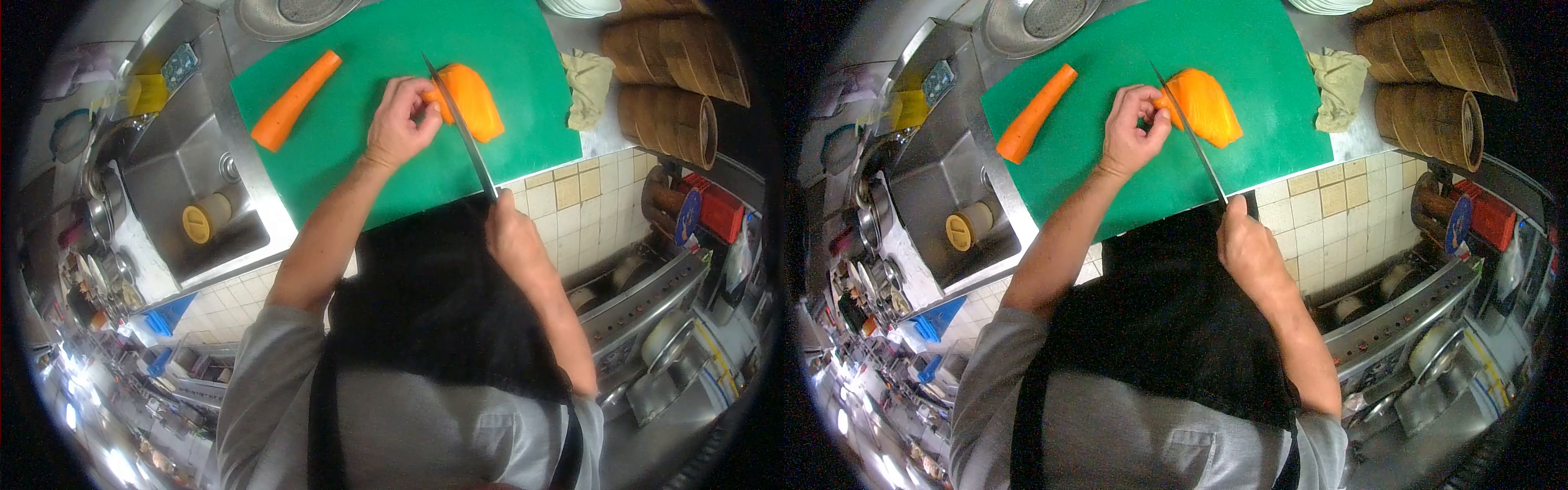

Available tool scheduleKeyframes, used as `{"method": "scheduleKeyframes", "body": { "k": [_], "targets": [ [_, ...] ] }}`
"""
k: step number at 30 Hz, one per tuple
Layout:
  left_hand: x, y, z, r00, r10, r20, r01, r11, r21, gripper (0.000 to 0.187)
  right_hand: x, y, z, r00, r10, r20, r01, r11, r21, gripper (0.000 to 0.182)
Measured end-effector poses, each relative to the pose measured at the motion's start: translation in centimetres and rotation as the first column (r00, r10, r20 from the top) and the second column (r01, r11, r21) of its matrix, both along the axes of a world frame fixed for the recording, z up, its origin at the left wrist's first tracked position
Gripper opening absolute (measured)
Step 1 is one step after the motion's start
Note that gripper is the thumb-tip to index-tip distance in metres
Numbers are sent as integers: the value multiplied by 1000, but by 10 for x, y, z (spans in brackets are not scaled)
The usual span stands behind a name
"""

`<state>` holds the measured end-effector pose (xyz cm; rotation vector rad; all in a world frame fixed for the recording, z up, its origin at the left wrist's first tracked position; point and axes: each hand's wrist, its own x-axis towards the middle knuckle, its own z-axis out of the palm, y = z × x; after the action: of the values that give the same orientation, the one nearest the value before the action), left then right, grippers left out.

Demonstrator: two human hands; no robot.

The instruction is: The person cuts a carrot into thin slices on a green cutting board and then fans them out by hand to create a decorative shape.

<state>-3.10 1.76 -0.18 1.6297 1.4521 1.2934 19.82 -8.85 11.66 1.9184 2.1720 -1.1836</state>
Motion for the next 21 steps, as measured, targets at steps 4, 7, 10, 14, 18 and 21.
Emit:
{"method": "scheduleKeyframes", "body": {
  "k": [4,7,10,14,18,21],
  "targets": [
    [1,1,1,1000,-3,-11,4,1000,29,30,-1,5,5,1000,14,10,-14,999,-46,19],
    [1,1,3,1000,2,-20,-1,999,43,30,-1,10,4,1000,26,-11,-27,998,-63,19],
    [1,0,4,1000,13,-10,-12,999,41,31,-4,16,4,998,49,-25,-50,997,-61,19],
    [1,2,4,1000,6,-19,-5,999,45,32,-11,28,1,998,54,-23,-56,995,-78,18],
    [1,2,6,1000,9,2,-9,999,47,32,-16,34,-12,998,46,-42,-49,997,-66,18],
    [1,2,5,1000,2,-11,-1,999,45,33,-19,37,-27,997,34,-66,-37,998,-44,19]
  ]
}}
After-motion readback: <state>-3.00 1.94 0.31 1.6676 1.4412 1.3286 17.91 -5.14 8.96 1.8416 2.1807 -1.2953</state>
